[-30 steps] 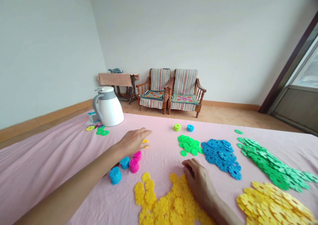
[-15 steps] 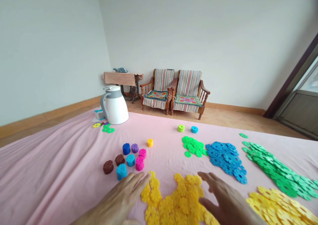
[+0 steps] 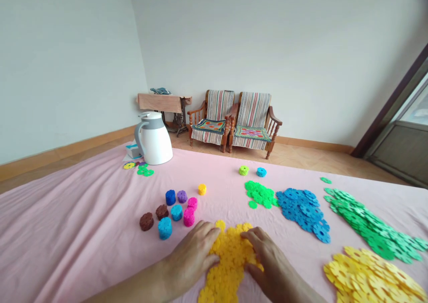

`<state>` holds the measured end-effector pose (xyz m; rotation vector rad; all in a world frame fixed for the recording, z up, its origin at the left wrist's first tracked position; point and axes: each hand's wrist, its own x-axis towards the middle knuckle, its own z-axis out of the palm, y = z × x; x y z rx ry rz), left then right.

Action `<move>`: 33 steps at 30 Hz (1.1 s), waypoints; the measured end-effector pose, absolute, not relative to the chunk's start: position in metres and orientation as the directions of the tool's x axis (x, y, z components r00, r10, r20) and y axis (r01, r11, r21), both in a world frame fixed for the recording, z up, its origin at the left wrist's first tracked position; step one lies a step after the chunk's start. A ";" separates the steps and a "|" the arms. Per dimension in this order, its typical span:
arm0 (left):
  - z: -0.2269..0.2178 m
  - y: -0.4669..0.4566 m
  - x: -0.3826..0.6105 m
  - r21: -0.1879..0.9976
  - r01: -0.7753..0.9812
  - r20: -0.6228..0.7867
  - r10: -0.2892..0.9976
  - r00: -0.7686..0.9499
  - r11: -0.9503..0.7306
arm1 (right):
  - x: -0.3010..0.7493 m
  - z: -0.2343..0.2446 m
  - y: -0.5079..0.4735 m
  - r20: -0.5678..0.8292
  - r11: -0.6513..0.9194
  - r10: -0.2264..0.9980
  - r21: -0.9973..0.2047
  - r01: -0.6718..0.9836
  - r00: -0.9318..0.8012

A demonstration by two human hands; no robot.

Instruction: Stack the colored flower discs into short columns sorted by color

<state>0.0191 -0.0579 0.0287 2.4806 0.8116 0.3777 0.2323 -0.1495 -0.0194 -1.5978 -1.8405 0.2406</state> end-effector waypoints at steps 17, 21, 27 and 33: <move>0.019 -0.045 0.042 0.570 0.371 0.352 0.627 0.695 -0.733 | 0.226 0.005 -0.108 0.366 0.169 0.928 -0.581 0.796 0.070; 0.018 -0.045 0.043 0.576 0.349 0.373 0.618 0.692 -0.739 | 0.223 -0.004 -0.111 0.449 0.246 0.892 -0.573 0.782 0.048; 0.019 -0.049 0.043 0.607 0.282 0.385 0.585 0.714 -0.743 | 0.215 -0.012 -0.112 0.504 0.296 0.862 -0.585 0.755 0.052; 0.023 -0.053 0.045 0.579 0.237 0.396 0.523 0.755 -0.780 | 0.197 0.001 -0.118 0.381 0.175 0.911 -0.701 0.692 0.155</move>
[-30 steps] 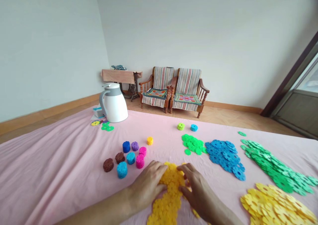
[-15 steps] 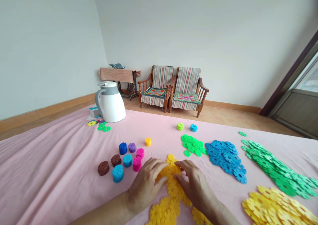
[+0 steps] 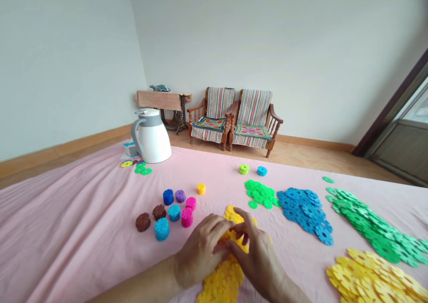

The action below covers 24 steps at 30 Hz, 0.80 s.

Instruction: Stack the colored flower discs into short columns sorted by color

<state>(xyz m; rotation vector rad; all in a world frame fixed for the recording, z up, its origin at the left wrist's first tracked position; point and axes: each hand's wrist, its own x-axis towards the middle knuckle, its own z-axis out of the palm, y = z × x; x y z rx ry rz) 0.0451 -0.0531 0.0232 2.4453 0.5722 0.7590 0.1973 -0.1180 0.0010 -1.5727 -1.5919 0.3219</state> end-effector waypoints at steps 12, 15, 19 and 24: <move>0.019 -0.054 0.047 0.596 0.274 0.423 0.585 0.692 -0.755 | 0.198 0.000 -0.118 0.343 0.130 0.913 -0.757 0.641 0.220; 0.029 -0.045 0.043 0.613 0.336 0.434 0.661 0.612 -0.715 | 0.210 0.004 -0.115 0.342 0.080 0.890 -0.769 0.634 0.302; 0.053 -0.011 0.030 0.631 0.423 0.462 0.753 0.468 -0.650 | 0.224 0.004 -0.110 0.307 0.021 0.880 -0.787 0.617 0.363; 0.077 0.014 0.022 0.745 0.443 0.298 0.843 0.448 -0.498 | 0.223 0.003 -0.109 0.310 0.045 0.877 -0.813 0.581 0.366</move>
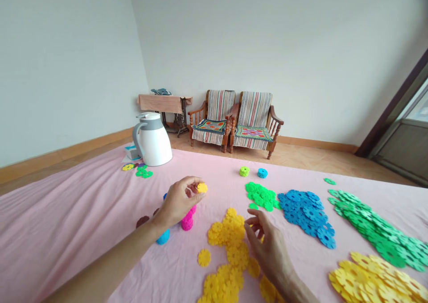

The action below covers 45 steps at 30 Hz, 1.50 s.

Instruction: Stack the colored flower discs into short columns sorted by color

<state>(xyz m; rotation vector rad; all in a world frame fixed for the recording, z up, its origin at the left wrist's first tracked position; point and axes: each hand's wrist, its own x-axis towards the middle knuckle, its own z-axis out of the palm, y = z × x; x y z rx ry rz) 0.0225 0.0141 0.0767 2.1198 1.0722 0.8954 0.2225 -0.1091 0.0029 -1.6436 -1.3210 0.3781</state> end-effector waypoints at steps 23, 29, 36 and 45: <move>0.037 -0.054 0.045 0.625 0.289 0.363 0.598 0.714 -0.725 | 0.201 0.006 -0.115 -0.006 -0.057 0.973 -0.975 0.215 0.231; 0.066 0.005 0.030 0.510 0.500 0.423 0.710 0.563 -0.700 | 0.217 -0.001 -0.109 0.010 -0.067 0.938 -0.976 0.208 0.348; 0.069 0.083 0.019 0.408 0.653 0.194 0.760 0.621 -0.638 | 0.224 -0.008 -0.107 0.028 -0.068 0.931 -0.966 0.248 0.364; 0.047 0.103 0.028 0.385 0.696 0.111 0.779 0.617 -0.606 | 0.224 -0.009 -0.108 0.065 -0.061 0.937 -0.937 0.345 0.342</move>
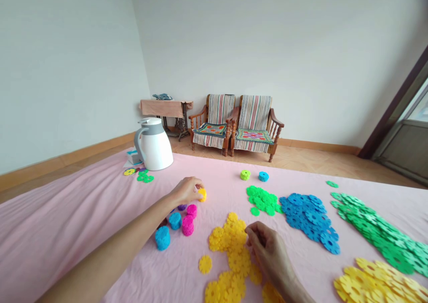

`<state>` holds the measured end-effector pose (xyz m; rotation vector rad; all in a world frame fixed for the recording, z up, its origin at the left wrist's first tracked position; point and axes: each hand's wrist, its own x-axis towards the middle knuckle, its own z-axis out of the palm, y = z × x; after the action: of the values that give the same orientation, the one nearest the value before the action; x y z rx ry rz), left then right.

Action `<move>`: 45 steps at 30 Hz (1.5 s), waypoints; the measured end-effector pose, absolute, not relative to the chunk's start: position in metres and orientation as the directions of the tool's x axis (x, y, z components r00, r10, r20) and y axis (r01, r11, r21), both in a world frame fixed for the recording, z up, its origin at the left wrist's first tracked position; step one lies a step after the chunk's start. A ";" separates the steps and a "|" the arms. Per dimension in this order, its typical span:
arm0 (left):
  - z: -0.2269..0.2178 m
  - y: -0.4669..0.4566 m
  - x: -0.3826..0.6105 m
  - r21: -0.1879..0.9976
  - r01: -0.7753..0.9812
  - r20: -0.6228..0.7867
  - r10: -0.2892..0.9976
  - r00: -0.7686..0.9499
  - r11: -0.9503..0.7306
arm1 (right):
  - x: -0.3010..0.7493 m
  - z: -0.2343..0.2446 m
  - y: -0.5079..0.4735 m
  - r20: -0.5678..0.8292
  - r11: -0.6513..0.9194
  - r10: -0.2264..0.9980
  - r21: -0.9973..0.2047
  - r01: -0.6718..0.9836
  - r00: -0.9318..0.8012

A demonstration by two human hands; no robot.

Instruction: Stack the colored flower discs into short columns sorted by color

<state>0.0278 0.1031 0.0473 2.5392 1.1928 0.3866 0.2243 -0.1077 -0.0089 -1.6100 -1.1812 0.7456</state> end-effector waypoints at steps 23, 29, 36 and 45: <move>0.065 0.061 0.033 0.400 0.500 0.115 0.583 0.804 -0.768 | 0.222 -0.002 -0.109 0.053 -0.080 0.939 -0.928 0.364 0.341; 0.065 0.024 0.042 0.409 0.377 -0.037 0.398 0.917 -0.831 | 0.223 -0.003 -0.108 0.068 -0.075 0.936 -0.919 0.387 0.345; 0.060 0.015 0.051 0.369 0.379 -0.090 0.373 0.923 -0.849 | 0.223 -0.003 -0.109 0.089 -0.050 0.941 -0.918 0.394 0.326; 0.053 0.018 0.053 0.406 0.367 -0.061 0.376 0.924 -0.837 | 0.223 -0.003 -0.109 0.091 -0.059 0.945 -0.897 0.438 0.314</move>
<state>0.0527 0.0180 0.0532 2.6646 0.5395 0.0297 0.2231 -0.1092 -0.0033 -1.6584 -1.2709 0.6902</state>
